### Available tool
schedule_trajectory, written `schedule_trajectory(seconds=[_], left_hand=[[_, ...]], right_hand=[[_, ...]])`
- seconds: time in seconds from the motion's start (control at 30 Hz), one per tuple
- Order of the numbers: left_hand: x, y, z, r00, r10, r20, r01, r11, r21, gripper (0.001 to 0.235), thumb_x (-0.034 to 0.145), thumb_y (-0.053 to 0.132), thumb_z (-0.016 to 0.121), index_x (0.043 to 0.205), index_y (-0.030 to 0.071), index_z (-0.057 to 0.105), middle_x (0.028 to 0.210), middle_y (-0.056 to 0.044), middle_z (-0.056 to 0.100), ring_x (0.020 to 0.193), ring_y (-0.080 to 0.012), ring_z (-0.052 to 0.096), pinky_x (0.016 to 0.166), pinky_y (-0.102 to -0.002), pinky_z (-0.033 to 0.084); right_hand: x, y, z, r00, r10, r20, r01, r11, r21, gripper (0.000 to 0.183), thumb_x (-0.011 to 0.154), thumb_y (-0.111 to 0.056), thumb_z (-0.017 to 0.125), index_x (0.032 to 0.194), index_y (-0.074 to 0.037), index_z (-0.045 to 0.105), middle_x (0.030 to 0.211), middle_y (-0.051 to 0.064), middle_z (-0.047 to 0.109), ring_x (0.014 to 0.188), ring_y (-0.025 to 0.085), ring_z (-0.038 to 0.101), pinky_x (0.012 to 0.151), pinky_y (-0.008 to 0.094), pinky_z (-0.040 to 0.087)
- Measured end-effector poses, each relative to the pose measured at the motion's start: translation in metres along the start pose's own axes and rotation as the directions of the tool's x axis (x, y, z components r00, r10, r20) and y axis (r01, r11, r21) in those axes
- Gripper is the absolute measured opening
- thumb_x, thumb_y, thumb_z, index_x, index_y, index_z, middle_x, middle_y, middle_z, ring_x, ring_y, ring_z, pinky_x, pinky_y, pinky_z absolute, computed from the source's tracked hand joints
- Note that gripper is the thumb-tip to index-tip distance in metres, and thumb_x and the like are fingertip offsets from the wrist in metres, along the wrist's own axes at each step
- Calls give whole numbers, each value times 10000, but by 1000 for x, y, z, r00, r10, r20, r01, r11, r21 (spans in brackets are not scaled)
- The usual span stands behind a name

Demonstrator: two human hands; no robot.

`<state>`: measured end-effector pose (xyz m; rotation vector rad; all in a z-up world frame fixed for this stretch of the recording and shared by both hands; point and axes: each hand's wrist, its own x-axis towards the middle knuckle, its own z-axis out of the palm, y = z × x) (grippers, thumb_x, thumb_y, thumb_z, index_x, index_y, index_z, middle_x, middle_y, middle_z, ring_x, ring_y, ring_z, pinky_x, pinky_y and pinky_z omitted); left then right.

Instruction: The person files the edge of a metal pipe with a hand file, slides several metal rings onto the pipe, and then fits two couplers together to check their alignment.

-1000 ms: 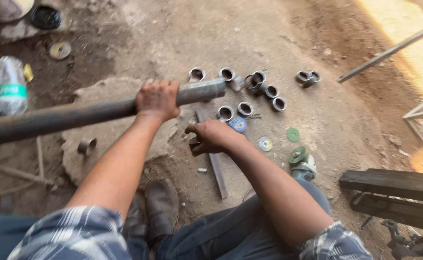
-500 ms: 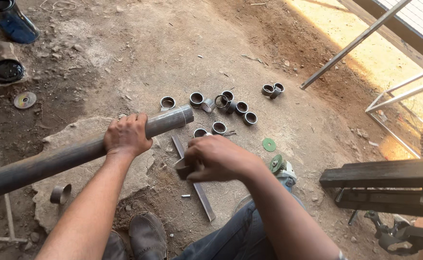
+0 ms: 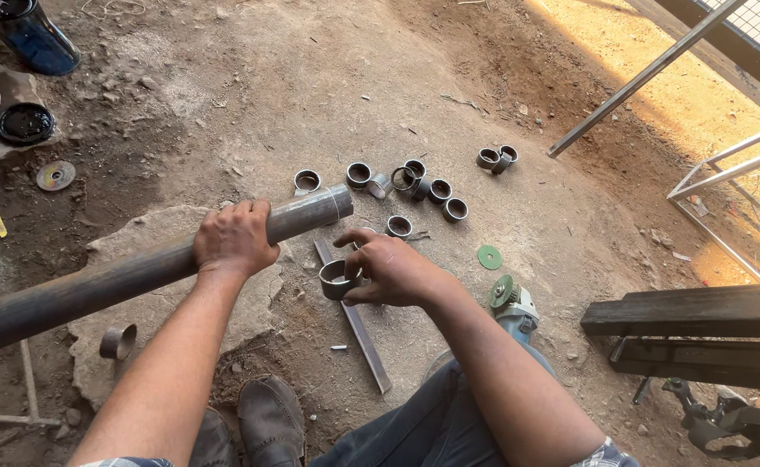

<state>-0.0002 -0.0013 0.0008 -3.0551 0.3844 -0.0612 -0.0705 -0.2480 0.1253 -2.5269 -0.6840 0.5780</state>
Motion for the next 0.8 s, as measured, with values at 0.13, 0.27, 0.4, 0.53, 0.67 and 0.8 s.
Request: schedule_trajectory(seconds=[0.13, 0.27, 0.4, 0.53, 0.67, 0.8], left_hand=[[1, 0, -2, 1000, 3, 7, -3, 1000, 18, 460, 800, 431, 817, 1147, 169, 667, 884, -23, 727, 721, -141, 693, 656, -296, 592], [1, 0, 0, 1000, 13, 8, -13, 1000, 27, 426, 831, 438, 801, 1130, 165, 666, 853, -19, 718, 703, -132, 679, 632, -287, 584], [1, -1, 1, 1000, 15, 13, -15, 999, 35, 442, 833, 450, 804, 1135, 160, 664, 851, -20, 715, 691, -132, 675, 621, -285, 580], [1, -1, 0, 1000, 17, 11, -17, 999, 41, 492, 810, 470, 817, 1157, 161, 658, 851, -22, 714, 692, -135, 674, 616, -287, 581], [0, -1, -1, 1000, 14, 21, -15, 999, 37, 455, 831, 460, 810, 1148, 169, 662, 856, -15, 712, 696, -130, 678, 615, -282, 583], [0, 0, -2, 1000, 9, 26, -11, 999, 48, 457, 825, 473, 811, 1132, 170, 661, 862, -15, 710, 705, -133, 682, 625, -284, 586]], right_hand=[[3, 1, 2, 995, 65, 69, -63, 997, -36, 364, 729, -374, 865, 901, -63, 786, 1496, 64, 544, 1092, 230, 698, 952, 391, 569], [5, 7, 7, 993, 78, 90, -72, 996, -59, 378, 762, -405, 847, 891, -54, 792, 1489, 85, 554, 1137, 225, 677, 998, 395, 538], [9, 17, 11, 996, 5, 91, 1, 998, -67, 385, 785, -428, 833, 895, -59, 815, 1416, 127, 619, 1206, 234, 644, 1007, 409, 522], [12, 26, 11, 994, 31, 104, -28, 999, -38, 426, 770, -432, 826, 898, -26, 802, 1382, 147, 650, 1057, 252, 717, 899, 386, 582], [12, 28, 11, 996, 25, 91, -23, 1000, -21, 439, 754, -432, 826, 889, -16, 798, 1334, 142, 687, 951, 260, 752, 817, 381, 603], [13, 28, 11, 995, 20, 102, -19, 1000, -16, 456, 770, -452, 828, 845, -3, 803, 1333, 148, 695, 956, 253, 749, 826, 378, 601]])
